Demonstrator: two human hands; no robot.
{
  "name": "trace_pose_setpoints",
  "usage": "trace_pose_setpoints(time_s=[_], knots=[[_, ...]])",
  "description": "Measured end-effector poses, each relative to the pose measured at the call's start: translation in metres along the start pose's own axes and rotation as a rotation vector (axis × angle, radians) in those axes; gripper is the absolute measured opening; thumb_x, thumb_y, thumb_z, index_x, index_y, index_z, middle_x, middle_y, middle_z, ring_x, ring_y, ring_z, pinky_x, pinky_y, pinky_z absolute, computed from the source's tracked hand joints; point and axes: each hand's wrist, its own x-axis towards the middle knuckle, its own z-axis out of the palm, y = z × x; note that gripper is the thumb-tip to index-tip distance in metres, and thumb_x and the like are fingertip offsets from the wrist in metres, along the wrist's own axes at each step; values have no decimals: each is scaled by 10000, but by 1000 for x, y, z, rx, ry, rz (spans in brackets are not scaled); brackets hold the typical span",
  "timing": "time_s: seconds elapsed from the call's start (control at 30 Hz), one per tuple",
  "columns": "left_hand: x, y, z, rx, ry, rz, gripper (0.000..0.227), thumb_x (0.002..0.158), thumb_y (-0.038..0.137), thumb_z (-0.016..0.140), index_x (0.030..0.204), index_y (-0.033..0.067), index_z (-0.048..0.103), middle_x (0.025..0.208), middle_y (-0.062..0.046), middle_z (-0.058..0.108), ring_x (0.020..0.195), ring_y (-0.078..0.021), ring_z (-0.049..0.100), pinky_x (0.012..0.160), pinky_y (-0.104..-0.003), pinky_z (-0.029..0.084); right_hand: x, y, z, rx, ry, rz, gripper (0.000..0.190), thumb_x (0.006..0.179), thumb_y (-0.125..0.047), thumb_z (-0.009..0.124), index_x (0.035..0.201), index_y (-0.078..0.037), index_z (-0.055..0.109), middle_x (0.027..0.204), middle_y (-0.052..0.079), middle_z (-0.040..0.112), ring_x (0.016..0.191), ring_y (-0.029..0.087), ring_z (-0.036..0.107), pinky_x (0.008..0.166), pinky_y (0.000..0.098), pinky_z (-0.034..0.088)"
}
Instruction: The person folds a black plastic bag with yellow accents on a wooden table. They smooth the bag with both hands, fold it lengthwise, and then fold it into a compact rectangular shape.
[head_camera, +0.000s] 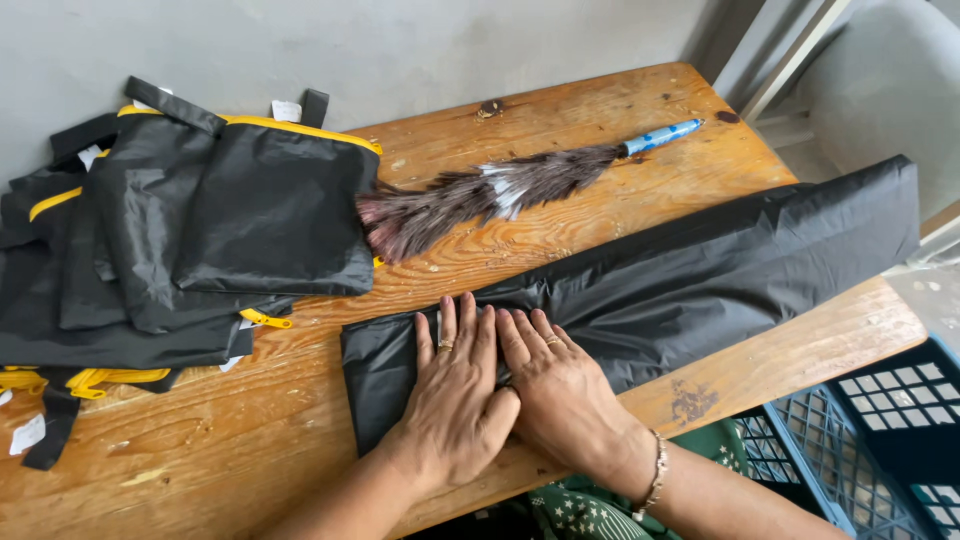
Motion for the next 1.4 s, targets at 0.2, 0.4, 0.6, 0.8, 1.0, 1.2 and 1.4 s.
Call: trace_pose_setpoints(time_s=[0.2,0.4,0.6,0.8,1.0,1.2,1.4], knots=[[-1,1,11,136,141,20,764,1055,469,250,1528,-130,279,1614,-377,213,1533,-512,114,1215,-652,-7,10,21,-53,189,-145,-122,686,793,-193,747,1444,-83,559,1479,246,523,1370,415,490,1167,483,341],[-2,0,23,244,223,1,787,985,452,339,1533,-110,286,1614,-367,234,1537,-507,138,1228,-654,38,-17,-9,-39,-157,16,-234,796,838,-134,438,1597,13,248,1680,227,247,1571,404,206,1287,550,134],[3,5,24,373,210,-39,911,909,526,488,1532,-106,285,1621,-354,230,1528,-493,167,1232,-637,63,-17,32,-38,-179,-97,-182,572,1014,-395,434,1519,-128,456,1618,63,410,1526,267,306,1240,553,139],[0,6,18,244,225,1,935,978,661,353,1524,-98,315,1607,-382,226,1500,-570,157,1193,-705,43,1,15,-57,-48,-46,-145,695,1000,-402,543,1572,-51,360,1661,186,298,1557,368,212,1256,514,125],[-1,2,18,359,215,-17,957,929,651,479,1506,-100,344,1599,-370,267,1511,-532,185,1217,-676,71,6,34,-31,-133,-63,-71,671,1052,-478,394,1581,-69,344,1676,143,283,1556,337,209,1253,489,107],[1,4,15,351,189,-24,950,932,649,513,1502,-94,355,1582,-381,284,1500,-541,190,1208,-680,76,-4,40,-24,-182,-5,15,643,1024,-404,427,1595,-121,345,1689,139,262,1565,377,181,1256,534,103],[9,-3,21,346,29,-124,894,938,584,414,1534,-66,264,1620,-356,154,1494,-573,65,1180,-716,-35,2,20,-10,-138,-60,70,636,1050,-375,346,1599,-58,289,1681,179,216,1558,386,125,1242,554,46]])
